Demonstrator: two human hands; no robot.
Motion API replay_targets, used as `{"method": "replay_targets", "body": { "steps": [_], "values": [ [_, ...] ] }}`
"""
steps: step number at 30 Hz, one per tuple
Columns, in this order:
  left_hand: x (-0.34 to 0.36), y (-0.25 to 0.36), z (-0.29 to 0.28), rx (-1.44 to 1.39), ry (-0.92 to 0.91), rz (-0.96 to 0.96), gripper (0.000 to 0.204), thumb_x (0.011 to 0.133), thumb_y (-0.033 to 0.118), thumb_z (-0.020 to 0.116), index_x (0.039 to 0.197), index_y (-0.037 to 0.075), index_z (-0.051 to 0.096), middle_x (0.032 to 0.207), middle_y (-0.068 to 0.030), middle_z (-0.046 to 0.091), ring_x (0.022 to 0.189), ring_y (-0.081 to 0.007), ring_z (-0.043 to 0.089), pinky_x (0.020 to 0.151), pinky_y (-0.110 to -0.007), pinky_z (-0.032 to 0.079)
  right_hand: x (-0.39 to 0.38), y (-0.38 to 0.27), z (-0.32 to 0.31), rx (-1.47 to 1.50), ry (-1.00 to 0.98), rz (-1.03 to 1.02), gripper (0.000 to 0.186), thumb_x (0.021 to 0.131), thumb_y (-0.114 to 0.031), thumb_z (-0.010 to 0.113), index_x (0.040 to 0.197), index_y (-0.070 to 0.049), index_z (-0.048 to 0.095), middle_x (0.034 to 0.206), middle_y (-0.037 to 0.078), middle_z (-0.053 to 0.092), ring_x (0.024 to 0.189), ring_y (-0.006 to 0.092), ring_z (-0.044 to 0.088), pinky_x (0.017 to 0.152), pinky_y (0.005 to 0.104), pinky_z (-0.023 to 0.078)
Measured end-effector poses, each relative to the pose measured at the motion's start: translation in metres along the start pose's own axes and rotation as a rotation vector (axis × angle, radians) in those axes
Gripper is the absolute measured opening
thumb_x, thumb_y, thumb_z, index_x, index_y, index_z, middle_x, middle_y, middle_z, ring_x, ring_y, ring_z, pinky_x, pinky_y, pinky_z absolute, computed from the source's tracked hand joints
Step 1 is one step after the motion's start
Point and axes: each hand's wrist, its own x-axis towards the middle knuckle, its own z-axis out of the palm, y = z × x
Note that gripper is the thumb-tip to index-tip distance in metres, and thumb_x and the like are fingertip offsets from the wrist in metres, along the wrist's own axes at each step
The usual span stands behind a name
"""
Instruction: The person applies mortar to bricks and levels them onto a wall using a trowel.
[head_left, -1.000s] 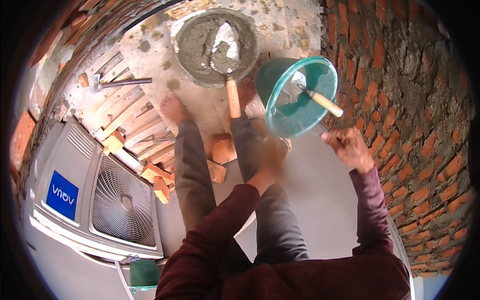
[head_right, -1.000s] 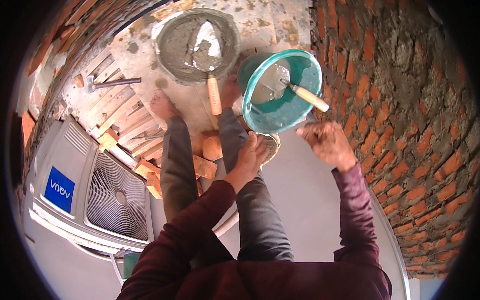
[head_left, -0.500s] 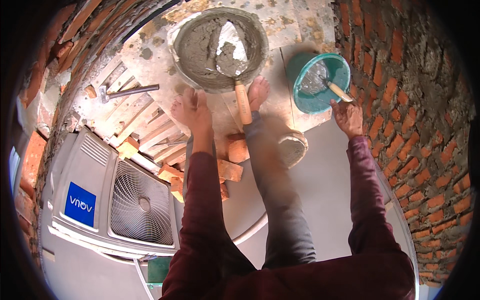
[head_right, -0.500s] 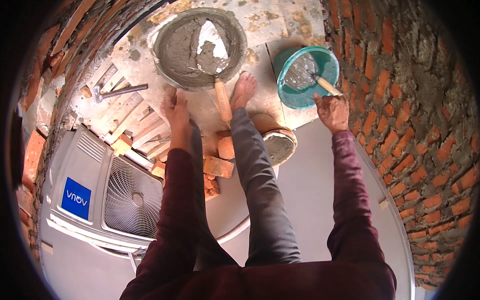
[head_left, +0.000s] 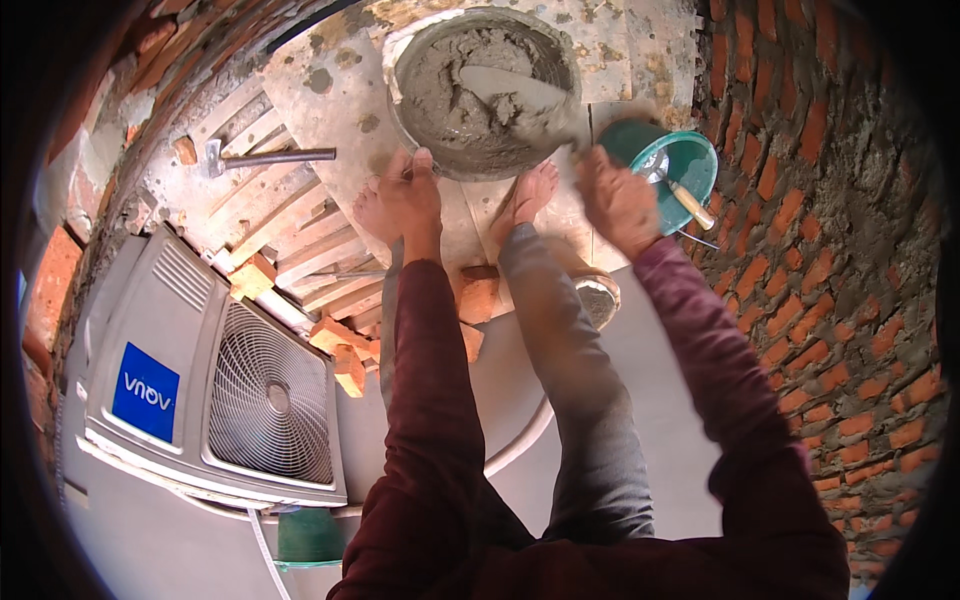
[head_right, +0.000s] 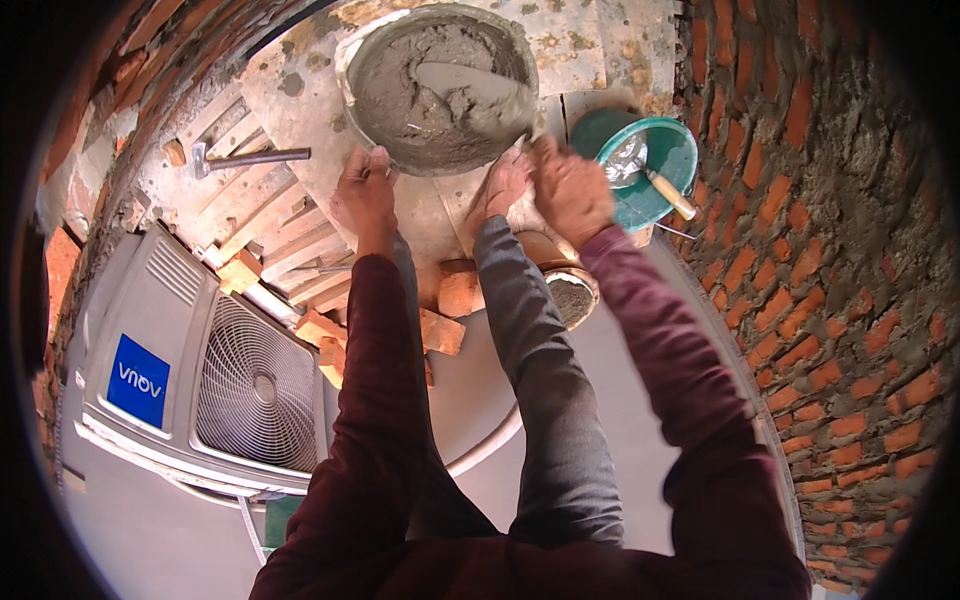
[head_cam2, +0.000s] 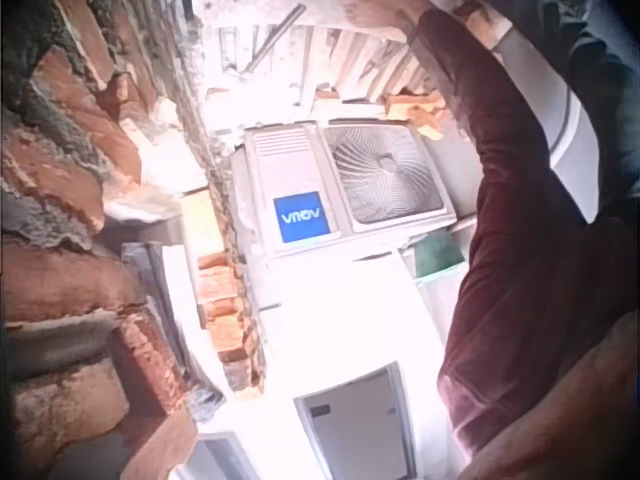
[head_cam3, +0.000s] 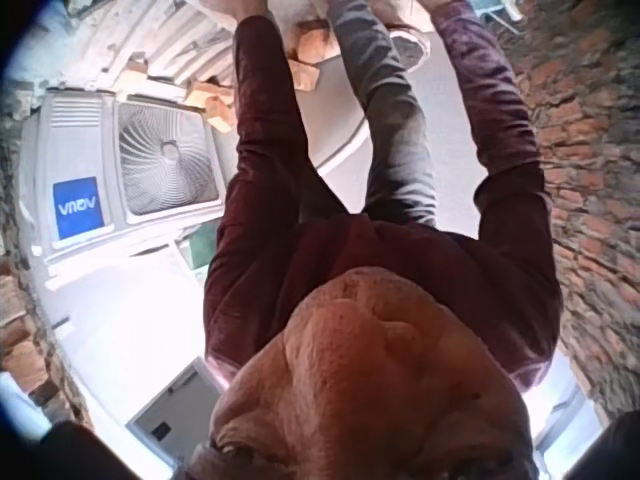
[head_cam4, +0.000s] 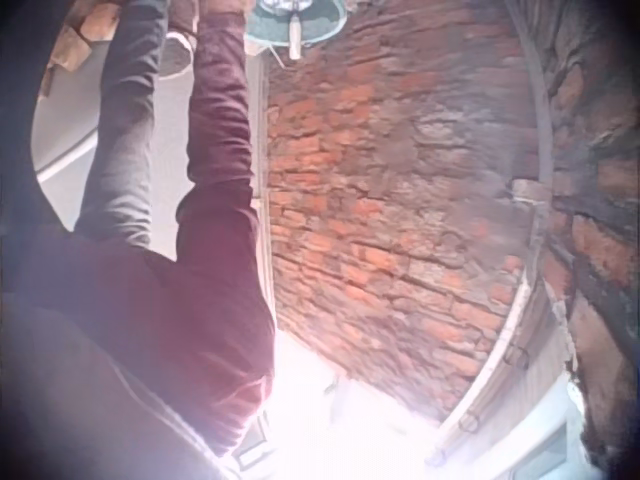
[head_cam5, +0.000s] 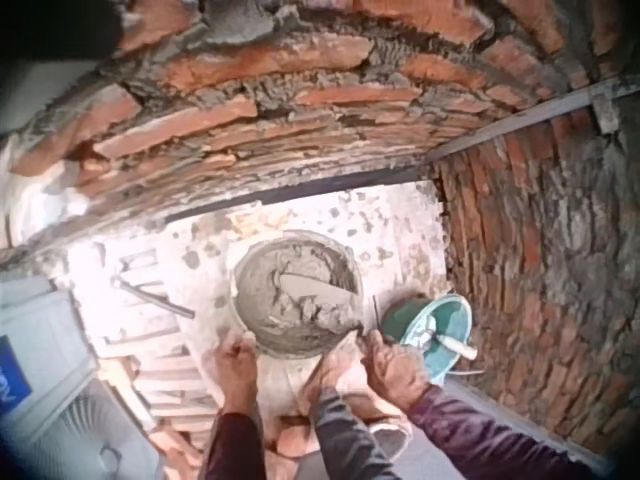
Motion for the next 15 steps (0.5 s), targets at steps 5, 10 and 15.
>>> {"method": "replay_targets", "body": {
  "steps": [5,10,15],
  "values": [
    [-0.010,0.023,0.014,0.070,-0.010,0.028,0.027,0.089,0.017,0.069,0.111,0.000,0.066,0.088,-0.0077,0.068,0.077,-0.0121,0.064,0.071,-0.027,0.061,0.061,0.015,-0.040,-0.453,-0.081,-0.143,0.030,0.096,-0.009,0.036,0.124,0.003,0.036,0.116,0.023,0.058,0.092,0.0338,0.065,0.076,0.0375,0.054],
    [-0.017,0.031,0.015,-0.027,0.042,0.041,0.022,0.090,0.012,0.066,0.108,-0.001,0.066,0.082,-0.0048,0.065,0.067,-0.0093,0.058,0.059,-0.023,0.051,0.091,-0.023,0.010,-0.046,-0.279,-0.041,0.035,0.088,-0.004,0.044,0.121,0.008,0.045,0.109,0.027,0.060,0.095,0.0380,0.062,0.080,0.0426,0.053],
    [-0.013,0.022,0.022,-0.067,0.005,0.053,0.019,0.092,0.010,0.064,0.107,-0.001,0.066,0.076,-0.0001,0.061,0.063,-0.0070,0.053,0.055,-0.022,0.046,0.084,-0.027,0.101,0.156,-0.004,-0.442,0.025,0.079,-0.007,0.055,0.099,0.007,0.058,0.084,0.021,0.060,0.080,0.0343,0.062,0.072,0.0434,0.052]
  ]
}}
